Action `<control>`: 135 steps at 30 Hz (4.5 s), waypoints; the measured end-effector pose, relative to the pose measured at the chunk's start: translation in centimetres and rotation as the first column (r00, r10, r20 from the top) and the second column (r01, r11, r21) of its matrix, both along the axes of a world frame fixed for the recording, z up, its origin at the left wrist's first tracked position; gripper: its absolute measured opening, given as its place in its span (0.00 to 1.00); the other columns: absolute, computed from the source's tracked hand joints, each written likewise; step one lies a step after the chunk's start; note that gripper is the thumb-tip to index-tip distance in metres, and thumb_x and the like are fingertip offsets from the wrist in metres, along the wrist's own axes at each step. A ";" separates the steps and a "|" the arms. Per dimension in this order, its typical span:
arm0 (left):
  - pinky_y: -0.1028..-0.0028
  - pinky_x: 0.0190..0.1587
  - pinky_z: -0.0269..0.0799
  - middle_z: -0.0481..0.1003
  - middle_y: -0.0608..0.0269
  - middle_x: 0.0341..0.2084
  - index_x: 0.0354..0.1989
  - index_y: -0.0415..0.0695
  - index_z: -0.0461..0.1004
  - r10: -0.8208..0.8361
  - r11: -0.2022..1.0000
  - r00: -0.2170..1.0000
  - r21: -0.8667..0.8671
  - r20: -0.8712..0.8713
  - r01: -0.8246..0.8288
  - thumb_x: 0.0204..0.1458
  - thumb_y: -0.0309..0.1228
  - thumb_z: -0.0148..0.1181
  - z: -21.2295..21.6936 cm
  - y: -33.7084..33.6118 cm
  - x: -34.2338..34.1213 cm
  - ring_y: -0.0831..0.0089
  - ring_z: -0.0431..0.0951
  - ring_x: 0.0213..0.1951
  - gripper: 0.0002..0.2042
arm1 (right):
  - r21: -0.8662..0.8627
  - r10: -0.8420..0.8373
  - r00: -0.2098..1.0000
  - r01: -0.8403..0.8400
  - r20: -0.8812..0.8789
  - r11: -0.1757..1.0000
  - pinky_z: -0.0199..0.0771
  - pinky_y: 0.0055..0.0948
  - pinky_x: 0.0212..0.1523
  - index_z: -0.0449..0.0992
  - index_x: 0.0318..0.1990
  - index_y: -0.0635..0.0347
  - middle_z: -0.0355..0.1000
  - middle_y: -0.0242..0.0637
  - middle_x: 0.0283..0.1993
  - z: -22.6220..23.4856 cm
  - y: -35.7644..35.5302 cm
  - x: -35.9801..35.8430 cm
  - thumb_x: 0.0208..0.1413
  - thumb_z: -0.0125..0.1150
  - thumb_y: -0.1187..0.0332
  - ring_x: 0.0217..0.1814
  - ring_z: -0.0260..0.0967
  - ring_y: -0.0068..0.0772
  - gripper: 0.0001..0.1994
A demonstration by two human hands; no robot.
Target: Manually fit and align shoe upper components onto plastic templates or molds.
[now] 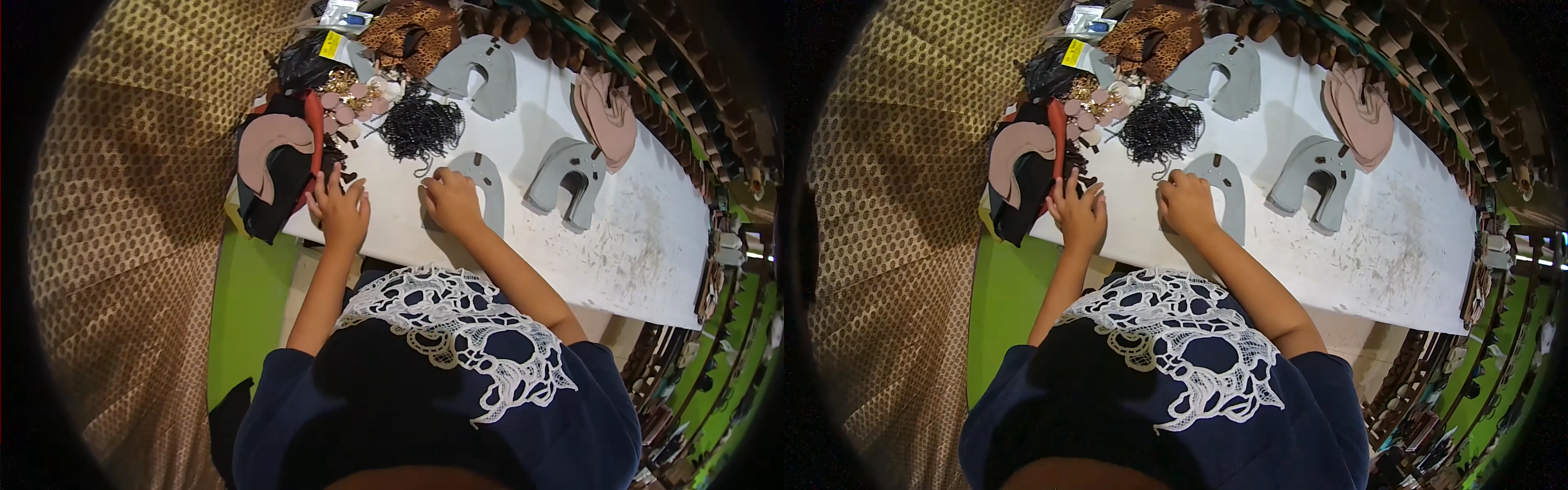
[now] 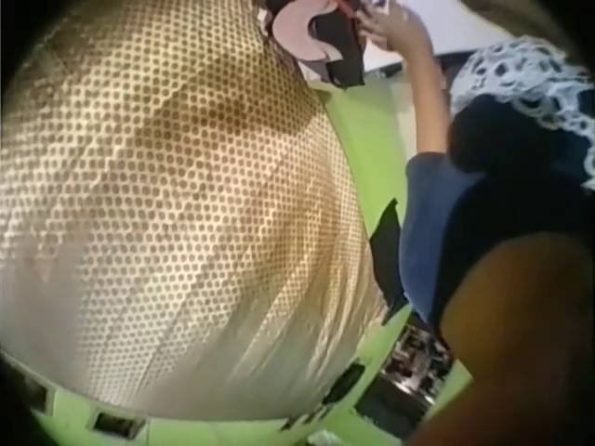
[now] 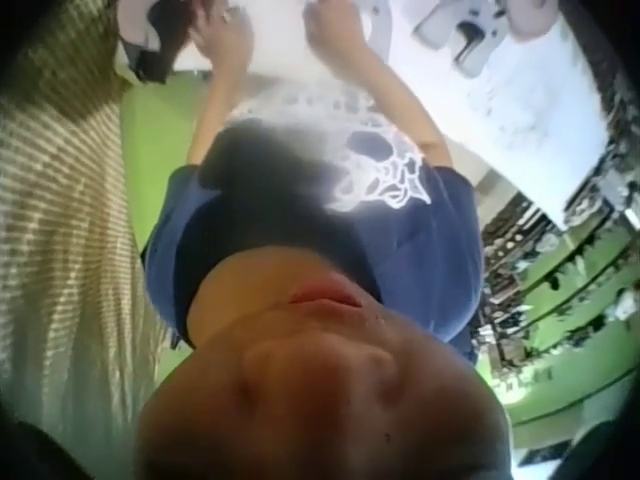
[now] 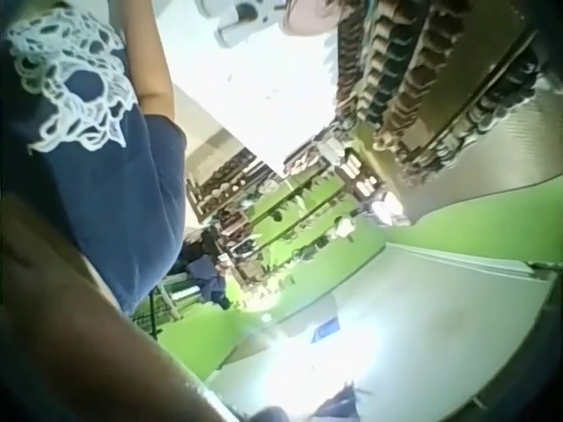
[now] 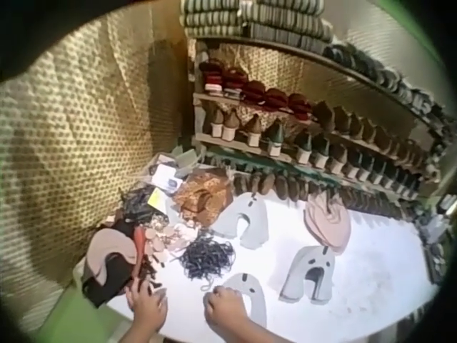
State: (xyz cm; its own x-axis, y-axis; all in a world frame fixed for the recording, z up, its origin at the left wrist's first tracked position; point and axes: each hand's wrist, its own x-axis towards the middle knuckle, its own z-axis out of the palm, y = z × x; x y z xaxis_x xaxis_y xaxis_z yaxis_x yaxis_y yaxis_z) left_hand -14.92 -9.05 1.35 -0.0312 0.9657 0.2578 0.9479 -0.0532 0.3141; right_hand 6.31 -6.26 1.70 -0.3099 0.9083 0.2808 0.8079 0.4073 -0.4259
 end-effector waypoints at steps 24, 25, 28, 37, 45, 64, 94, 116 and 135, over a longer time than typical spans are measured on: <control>0.43 0.60 0.36 0.59 0.59 0.59 0.40 0.55 0.77 -0.105 0.994 0.994 -0.013 0.021 0.105 0.47 0.34 0.57 1.0 3.0 -9.3 0.51 0.49 0.63 0.11 | 0.015 0.054 0.998 -0.053 -0.040 0.998 0.62 0.37 0.41 0.76 0.26 0.56 0.68 0.34 0.36 -1.8 5.7 -14.5 0.42 0.61 0.68 0.41 0.65 0.38 0.04; 0.43 0.61 0.36 0.59 0.59 0.59 0.40 0.55 0.77 -0.109 0.994 0.994 -0.029 0.023 0.110 0.47 0.34 0.57 1.0 3.1 -9.4 0.51 0.49 0.63 0.11 | 0.018 0.053 0.998 -0.052 -0.039 0.998 0.62 0.37 0.41 0.76 0.26 0.56 0.68 0.34 0.36 -1.7 5.7 -14.4 0.42 0.61 0.68 0.41 0.65 0.38 0.04; 0.44 0.61 0.35 0.59 0.59 0.59 0.42 0.57 0.77 -0.119 0.993 0.992 -0.010 0.031 0.120 0.46 0.34 0.59 1.1 3.8 -9.2 0.51 0.48 0.64 0.12 | 0.043 0.049 0.995 -0.045 -0.085 0.998 0.63 0.37 0.42 0.76 0.27 0.56 0.68 0.35 0.37 -1.5 5.5 -13.8 0.42 0.61 0.67 0.42 0.65 0.39 0.05; 0.42 0.60 0.36 0.61 0.64 0.57 0.37 0.59 0.78 -0.246 0.969 0.967 0.055 0.067 0.243 0.41 0.34 0.65 1.3 5.4 -7.7 0.52 0.54 0.60 0.13 | 0.060 0.145 0.970 -0.136 -0.197 0.989 0.65 0.39 0.45 0.75 0.32 0.59 0.69 0.41 0.41 0.2 5.0 -12.4 0.44 0.61 0.72 0.44 0.67 0.45 0.06; 0.43 0.60 0.36 0.64 0.64 0.55 0.28 0.51 0.76 -0.276 0.959 0.951 0.106 0.136 0.263 0.42 0.34 0.64 0.5 5.8 -6.9 0.52 0.55 0.60 0.06 | -0.065 0.072 0.923 -0.104 -0.379 0.992 0.66 0.38 0.44 0.77 0.30 0.56 0.69 0.37 0.41 -1.0 4.4 -11.3 0.43 0.63 0.69 0.43 0.67 0.42 0.06; 0.44 0.60 0.34 0.64 0.63 0.56 0.29 0.54 0.78 -0.336 0.941 0.931 0.019 0.140 0.337 0.43 0.37 0.63 1.1 5.7 -6.3 0.51 0.52 0.62 0.06 | -0.072 0.048 0.921 -0.083 -0.387 0.994 0.68 0.37 0.41 0.77 0.31 0.55 0.68 0.38 0.40 -0.8 3.9 -9.7 0.41 0.65 0.68 0.40 0.68 0.41 0.07; 0.47 0.59 0.37 0.64 0.65 0.56 0.30 0.55 0.79 -0.407 0.913 0.891 0.094 0.200 0.397 0.42 0.38 0.65 0.4 5.7 -4.0 0.52 0.54 0.61 0.06 | -0.110 0.006 0.804 -0.089 -0.595 0.990 0.67 0.34 0.41 0.76 0.30 0.62 0.66 0.40 0.37 -0.1 2.9 -7.7 0.45 0.64 0.70 0.39 0.66 0.42 0.07; 0.37 0.58 0.37 0.64 0.60 0.56 0.23 0.51 0.78 -0.409 0.902 0.897 -0.071 0.170 0.425 0.43 0.36 0.60 -1.4 7.2 12.2 0.49 0.51 0.62 0.05 | -0.301 -0.528 0.773 0.441 -0.351 0.846 0.71 0.26 0.36 0.77 0.34 0.62 0.65 0.43 0.48 -1.3 -1.5 7.5 0.50 0.62 0.68 0.36 0.69 0.33 0.07; 0.43 0.59 0.36 0.65 0.67 0.56 0.27 0.54 0.75 -0.429 0.890 0.902 0.155 -0.041 0.430 0.44 0.34 0.61 -3.7 6.1 13.1 0.61 0.58 0.61 0.03 | -0.222 -0.449 0.893 0.446 0.038 0.867 0.65 0.41 0.48 0.72 0.49 0.60 0.69 0.43 0.46 -1.0 1.7 7.8 0.44 0.63 0.64 0.49 0.65 0.48 0.22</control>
